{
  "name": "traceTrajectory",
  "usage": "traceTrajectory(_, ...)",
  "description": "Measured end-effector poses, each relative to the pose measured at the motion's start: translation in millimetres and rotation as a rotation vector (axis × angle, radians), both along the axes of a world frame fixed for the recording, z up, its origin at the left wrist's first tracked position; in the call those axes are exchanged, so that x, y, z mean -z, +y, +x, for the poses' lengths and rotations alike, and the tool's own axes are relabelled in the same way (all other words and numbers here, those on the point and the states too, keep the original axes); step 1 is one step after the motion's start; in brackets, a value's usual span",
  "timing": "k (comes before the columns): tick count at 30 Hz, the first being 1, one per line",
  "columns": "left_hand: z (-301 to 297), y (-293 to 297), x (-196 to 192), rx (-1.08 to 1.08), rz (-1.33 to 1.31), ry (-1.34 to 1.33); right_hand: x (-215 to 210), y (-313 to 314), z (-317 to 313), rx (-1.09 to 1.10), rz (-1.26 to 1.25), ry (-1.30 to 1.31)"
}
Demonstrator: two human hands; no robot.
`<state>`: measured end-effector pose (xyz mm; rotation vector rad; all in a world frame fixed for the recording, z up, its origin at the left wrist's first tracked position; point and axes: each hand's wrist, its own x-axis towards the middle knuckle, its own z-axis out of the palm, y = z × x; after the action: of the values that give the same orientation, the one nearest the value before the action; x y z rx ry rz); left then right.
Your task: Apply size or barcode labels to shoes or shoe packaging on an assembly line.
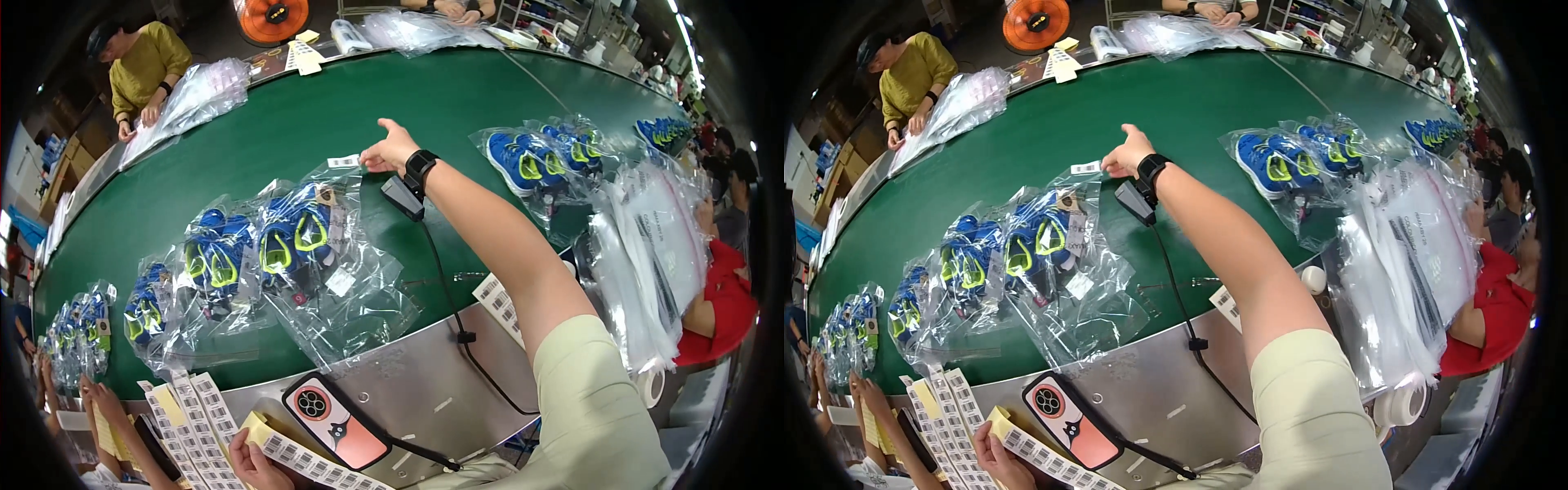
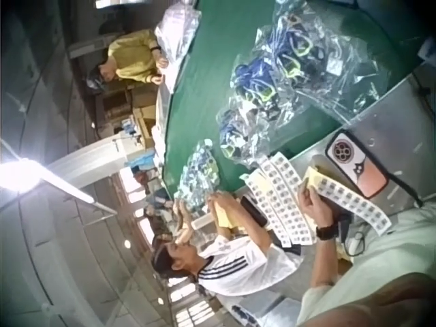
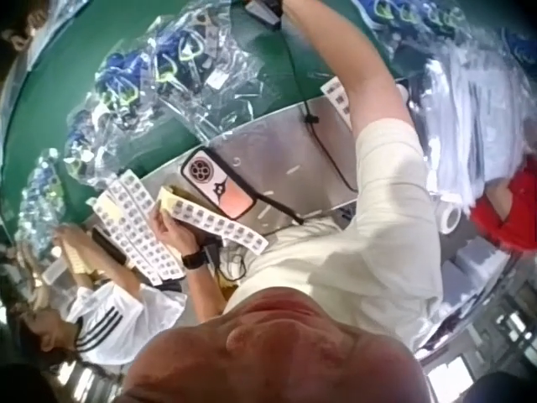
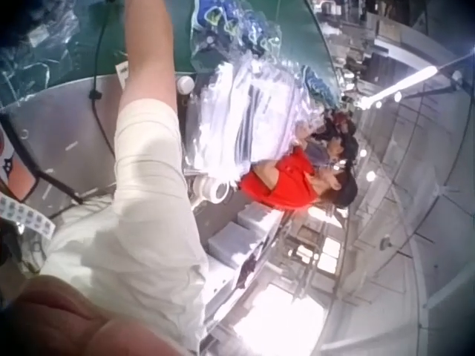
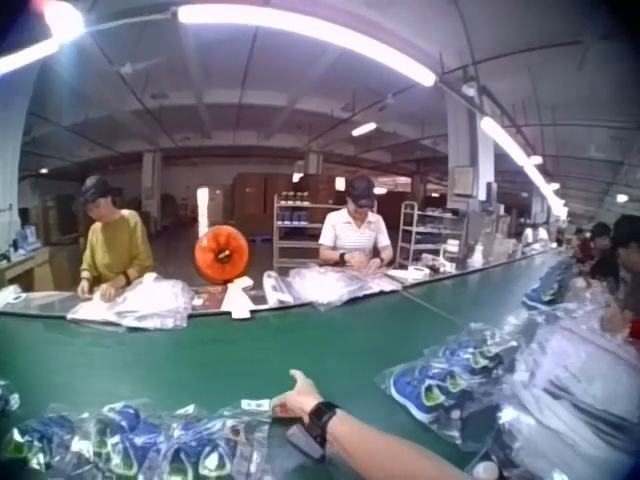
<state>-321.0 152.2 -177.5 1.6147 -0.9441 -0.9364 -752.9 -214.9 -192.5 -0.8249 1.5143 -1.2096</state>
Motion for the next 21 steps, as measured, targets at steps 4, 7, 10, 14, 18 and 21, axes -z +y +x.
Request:
traceTrajectory(4,4.2,4.4,-1.2,-0.016,-0.058,-0.004,-14.5,22.6,-140.7,0.382,-0.094,1.455)
traceTrajectory(7,-2.6,-5.2,18.8,0.033,-0.164,0.086,-42.4,129.1,-224.2,0.648,0.324,1.739)
traceTrajectory(10,-7.4,-1.5,5.6,-0.01,-0.143,0.099,-25.4,158.5,-266.0,0.286,0.496,1.385)
traceTrajectory(14,2.6,2.9,15.7,0.026,-0.161,0.08,-4.9,126.5,-222.3,0.176,0.343,1.273)
traceTrajectory(18,-7.4,-5.2,10.6,0.033,-0.1,0.134,-18.9,104.7,-119.8,-0.12,0.05,1.094)
traceTrajectory(21,-6.3,-0.6,2.7,0.115,-0.133,0.061,-66.6,133.2,1.0,-0.333,0.097,0.503)
